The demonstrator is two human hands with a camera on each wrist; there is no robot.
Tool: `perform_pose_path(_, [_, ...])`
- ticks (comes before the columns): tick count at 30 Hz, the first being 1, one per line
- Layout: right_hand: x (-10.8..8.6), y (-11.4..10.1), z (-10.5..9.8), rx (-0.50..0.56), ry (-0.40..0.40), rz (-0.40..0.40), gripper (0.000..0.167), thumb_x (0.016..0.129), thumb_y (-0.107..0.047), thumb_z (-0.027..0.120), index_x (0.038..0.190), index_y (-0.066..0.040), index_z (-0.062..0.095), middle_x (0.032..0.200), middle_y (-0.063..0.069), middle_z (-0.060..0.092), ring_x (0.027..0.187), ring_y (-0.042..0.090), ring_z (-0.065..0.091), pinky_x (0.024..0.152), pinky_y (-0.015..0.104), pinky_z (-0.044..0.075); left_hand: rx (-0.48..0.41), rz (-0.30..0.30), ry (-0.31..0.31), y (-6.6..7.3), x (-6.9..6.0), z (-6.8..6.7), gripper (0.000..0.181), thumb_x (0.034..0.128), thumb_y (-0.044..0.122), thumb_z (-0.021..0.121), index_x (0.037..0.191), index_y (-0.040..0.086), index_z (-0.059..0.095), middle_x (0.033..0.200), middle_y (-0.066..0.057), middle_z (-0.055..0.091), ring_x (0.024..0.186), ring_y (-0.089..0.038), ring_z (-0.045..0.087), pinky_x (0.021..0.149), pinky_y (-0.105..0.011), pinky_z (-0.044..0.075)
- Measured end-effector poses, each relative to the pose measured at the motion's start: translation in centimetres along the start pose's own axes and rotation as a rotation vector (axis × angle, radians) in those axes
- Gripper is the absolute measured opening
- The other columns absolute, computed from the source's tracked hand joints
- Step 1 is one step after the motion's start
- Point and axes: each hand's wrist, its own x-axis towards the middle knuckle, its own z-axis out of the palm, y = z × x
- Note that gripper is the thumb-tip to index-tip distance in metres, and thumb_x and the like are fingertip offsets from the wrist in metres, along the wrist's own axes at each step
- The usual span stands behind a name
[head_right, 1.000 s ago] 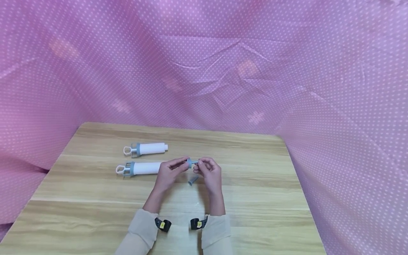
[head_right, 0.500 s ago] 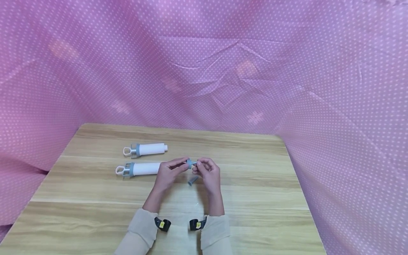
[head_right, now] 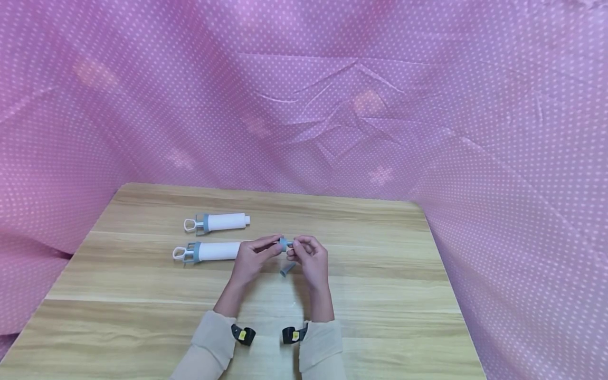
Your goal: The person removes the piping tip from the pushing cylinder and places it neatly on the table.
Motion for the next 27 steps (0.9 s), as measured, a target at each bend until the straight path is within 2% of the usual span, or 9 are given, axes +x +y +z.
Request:
perform_pose_path(3, [-0.11, 0.21, 0.11, 0.017, 0.014, 0.013, 0.009, 0.097, 0.003, 0.063, 0.105, 0.008, 0.061, 0.084, 0.006, 0.069, 0.071, 0.014, 0.066, 0.069, 0.026, 0.059, -0.009, -0.010, 0.001, 0.09, -0.15, 0.01, 0.030, 0.0878, 0.022, 0.082, 0.115, 0.009, 0.078, 0.115, -0.004, 0.074, 0.109, -0.019, 0.070, 0.086, -0.027, 0.057])
perform_pose_path(5, [-0.18, 0.34, 0.19, 0.029, 0.021, 0.020, 0.007, 0.097, 0.004, 0.062, 0.104, 0.006, 0.062, 0.084, 0.006, 0.069, 0.070, 0.014, 0.066, 0.069, 0.026, 0.059, -0.013, -0.015, 0.001, 0.11, -0.23, -0.01, 0.030, 0.0875, 0.022, 0.082, 0.114, 0.009, 0.078, 0.115, -0.004, 0.075, 0.109, -0.019, 0.070, 0.087, -0.027, 0.057])
perform_pose_path(10, [-0.21, 0.55, 0.29, 0.032, 0.021, 0.013, 0.010, 0.097, 0.005, 0.062, 0.105, 0.009, 0.060, 0.084, 0.006, 0.069, 0.070, 0.014, 0.066, 0.068, 0.024, 0.058, -0.024, -0.012, 0.004, 0.07, -0.24, -0.05, 0.032, 0.0869, 0.025, 0.083, 0.115, 0.010, 0.078, 0.114, -0.004, 0.075, 0.108, -0.020, 0.070, 0.086, -0.026, 0.057])
perform_pose_path(16, [-0.09, 0.61, 0.35, 0.027, 0.028, 0.004, 0.005, 0.096, 0.007, 0.063, 0.100, 0.004, 0.064, 0.082, 0.006, 0.069, 0.068, 0.013, 0.066, 0.067, 0.024, 0.058, -0.034, -0.005, -0.008, 0.04, -0.07, -0.06, 0.033, 0.0879, 0.023, 0.082, 0.117, 0.008, 0.077, 0.113, -0.005, 0.075, 0.105, -0.019, 0.070, 0.083, -0.025, 0.057])
perform_pose_path(21, [-0.10, 0.54, 0.43, 0.018, 0.030, -0.001, 0.009, 0.096, 0.008, 0.063, 0.096, 0.000, 0.066, 0.081, 0.006, 0.069, 0.068, 0.013, 0.066, 0.066, 0.025, 0.059, -0.011, -0.003, -0.010, 0.06, 0.02, -0.01, 0.033, 0.0876, 0.021, 0.082, 0.117, 0.008, 0.077, 0.114, -0.007, 0.075, 0.104, -0.019, 0.070, 0.082, -0.023, 0.056])
perform_pose_path(27, [-0.14, 0.47, 0.52, -0.013, 0.029, -0.012, 0.008, 0.095, 0.009, 0.064, 0.095, 0.001, 0.066, 0.080, 0.006, 0.071, 0.068, 0.014, 0.067, 0.066, 0.026, 0.059, 0.002, -0.019, 0.011, -0.09, 0.10, 0.19, 0.031, 0.0872, 0.020, 0.082, 0.116, 0.007, 0.077, 0.115, -0.008, 0.074, 0.106, -0.022, 0.070, 0.082, -0.022, 0.056])
